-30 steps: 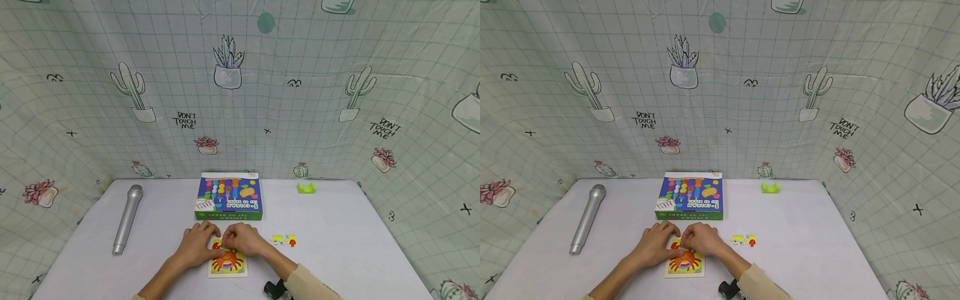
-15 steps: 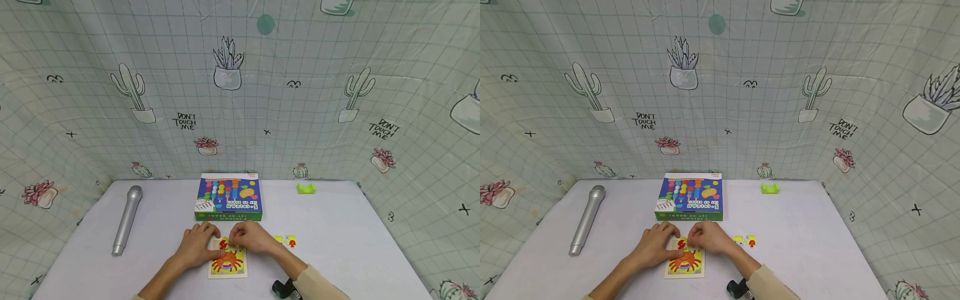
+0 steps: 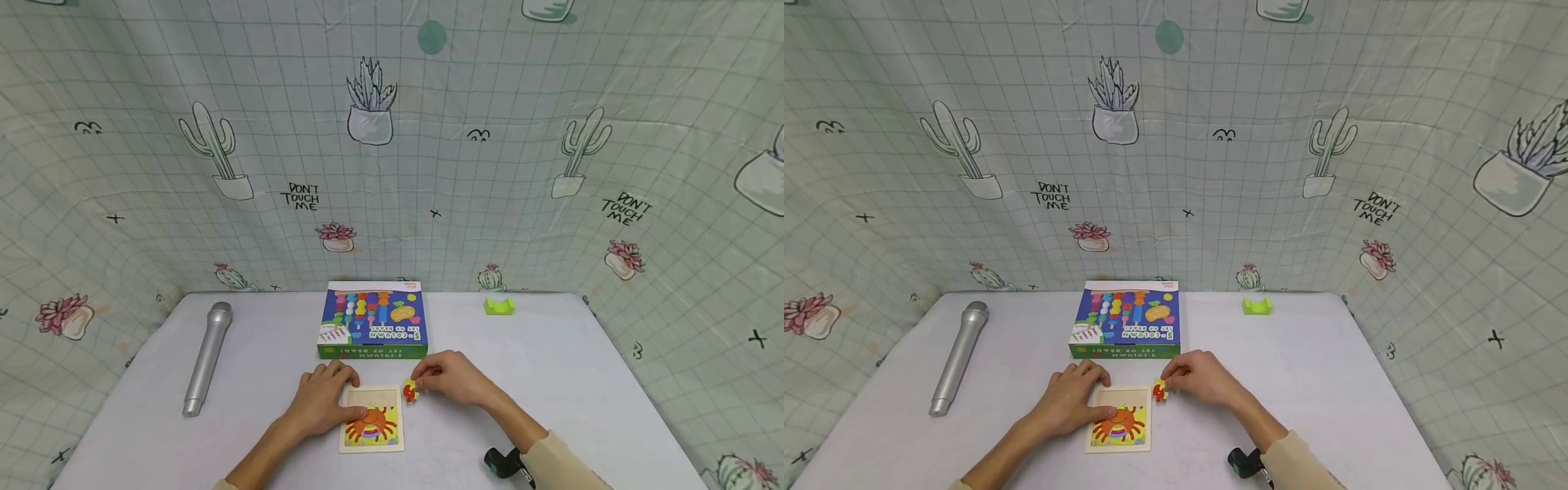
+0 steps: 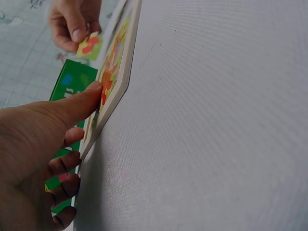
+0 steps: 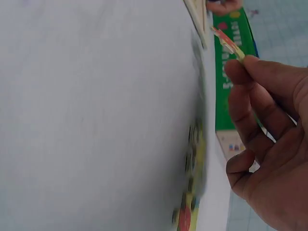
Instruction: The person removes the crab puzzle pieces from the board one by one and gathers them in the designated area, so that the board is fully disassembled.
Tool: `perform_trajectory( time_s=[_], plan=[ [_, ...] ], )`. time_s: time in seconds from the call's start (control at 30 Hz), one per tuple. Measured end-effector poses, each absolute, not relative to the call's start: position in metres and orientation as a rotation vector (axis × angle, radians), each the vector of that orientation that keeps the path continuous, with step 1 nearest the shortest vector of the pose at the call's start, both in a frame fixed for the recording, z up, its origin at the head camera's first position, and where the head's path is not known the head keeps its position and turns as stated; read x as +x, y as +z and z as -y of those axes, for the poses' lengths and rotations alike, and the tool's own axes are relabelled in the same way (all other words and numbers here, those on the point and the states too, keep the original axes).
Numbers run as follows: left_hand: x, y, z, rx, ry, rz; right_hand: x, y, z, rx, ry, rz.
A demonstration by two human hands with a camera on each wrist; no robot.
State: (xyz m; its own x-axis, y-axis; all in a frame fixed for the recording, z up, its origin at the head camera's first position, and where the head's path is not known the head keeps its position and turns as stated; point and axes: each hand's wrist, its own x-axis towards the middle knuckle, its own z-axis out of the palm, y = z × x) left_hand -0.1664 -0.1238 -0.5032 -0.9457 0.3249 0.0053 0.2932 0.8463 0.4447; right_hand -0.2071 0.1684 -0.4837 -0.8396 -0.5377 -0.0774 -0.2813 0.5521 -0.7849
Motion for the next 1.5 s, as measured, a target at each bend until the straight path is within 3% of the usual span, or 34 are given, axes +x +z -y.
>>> perform_trajectory(
  time_s=[0.37, 1.5],
  plan=[
    [-0.167, -0.504, 0.124, 0.490, 0.702, -2.948, -0.213, -0.485, -0.200, -0.612, -1.064, -2.590],
    [-0.167, -0.506, 0.124, 0.492, 0.713, -2.953, -0.212, -0.493, -0.190, -0.691, -0.871, -2.726]
  ],
)
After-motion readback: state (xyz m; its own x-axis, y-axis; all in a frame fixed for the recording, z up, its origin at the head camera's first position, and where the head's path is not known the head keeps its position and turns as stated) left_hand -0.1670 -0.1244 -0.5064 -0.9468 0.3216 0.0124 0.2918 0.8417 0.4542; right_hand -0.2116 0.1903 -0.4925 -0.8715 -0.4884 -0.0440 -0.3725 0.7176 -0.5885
